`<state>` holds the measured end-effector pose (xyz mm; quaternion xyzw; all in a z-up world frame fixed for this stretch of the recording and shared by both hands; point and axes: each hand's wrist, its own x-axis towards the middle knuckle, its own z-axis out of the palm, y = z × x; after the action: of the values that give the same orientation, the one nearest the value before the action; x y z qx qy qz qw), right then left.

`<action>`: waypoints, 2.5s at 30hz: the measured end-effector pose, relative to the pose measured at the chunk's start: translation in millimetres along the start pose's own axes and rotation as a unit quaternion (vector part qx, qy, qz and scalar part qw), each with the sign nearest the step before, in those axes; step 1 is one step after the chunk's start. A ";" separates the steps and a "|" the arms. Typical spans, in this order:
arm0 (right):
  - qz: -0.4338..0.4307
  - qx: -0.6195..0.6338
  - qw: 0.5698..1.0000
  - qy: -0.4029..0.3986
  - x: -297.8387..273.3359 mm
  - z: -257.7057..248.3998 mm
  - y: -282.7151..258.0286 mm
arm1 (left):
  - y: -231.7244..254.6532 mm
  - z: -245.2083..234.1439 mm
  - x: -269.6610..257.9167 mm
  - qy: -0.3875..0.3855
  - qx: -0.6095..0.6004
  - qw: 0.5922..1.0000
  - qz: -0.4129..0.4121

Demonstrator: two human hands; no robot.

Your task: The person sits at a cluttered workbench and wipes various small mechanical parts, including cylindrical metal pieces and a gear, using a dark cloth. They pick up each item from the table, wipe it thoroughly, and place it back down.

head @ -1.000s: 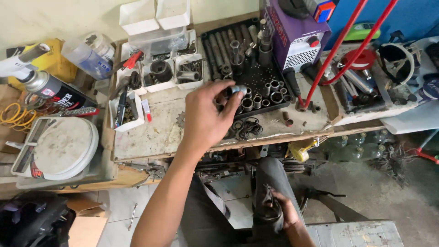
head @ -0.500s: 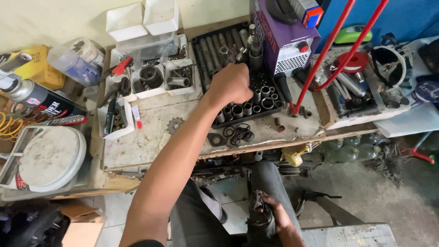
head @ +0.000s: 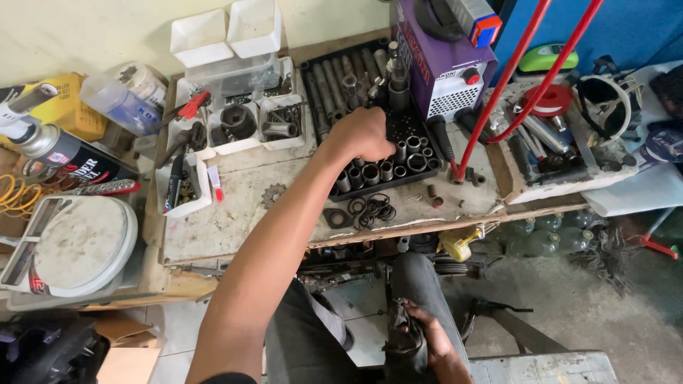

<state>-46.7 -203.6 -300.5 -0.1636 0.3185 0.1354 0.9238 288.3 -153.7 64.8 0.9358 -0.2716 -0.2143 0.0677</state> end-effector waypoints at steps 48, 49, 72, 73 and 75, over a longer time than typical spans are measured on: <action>-0.019 -0.116 0.989 0.091 1.3 4.3 2.8 | -199.9 17.2 -21.7 0.273 0.012 0.961 0.033; -0.031 -0.122 0.985 0.117 -4.0 11.9 3.5 | -199.8 17.4 -21.4 0.267 0.022 0.963 0.035; -0.191 -0.254 0.947 0.046 -53.6 71.7 -9.1 | -121.0 86.2 -170.7 0.221 -0.619 0.704 0.270; -0.265 -0.307 0.914 0.004 -63.1 80.5 -15.4 | -114.3 106.0 -182.4 0.133 -0.731 0.609 0.276; -0.325 -0.295 0.898 -0.006 -104.7 132.1 -25.0 | -97.0 140.0 -198.0 0.118 -0.755 0.588 0.264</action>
<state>-45.6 -190.3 -130.6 -0.5222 0.1876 -0.0838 0.8277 122.9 33.0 -12.5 0.4532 -0.2369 -0.2031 0.8350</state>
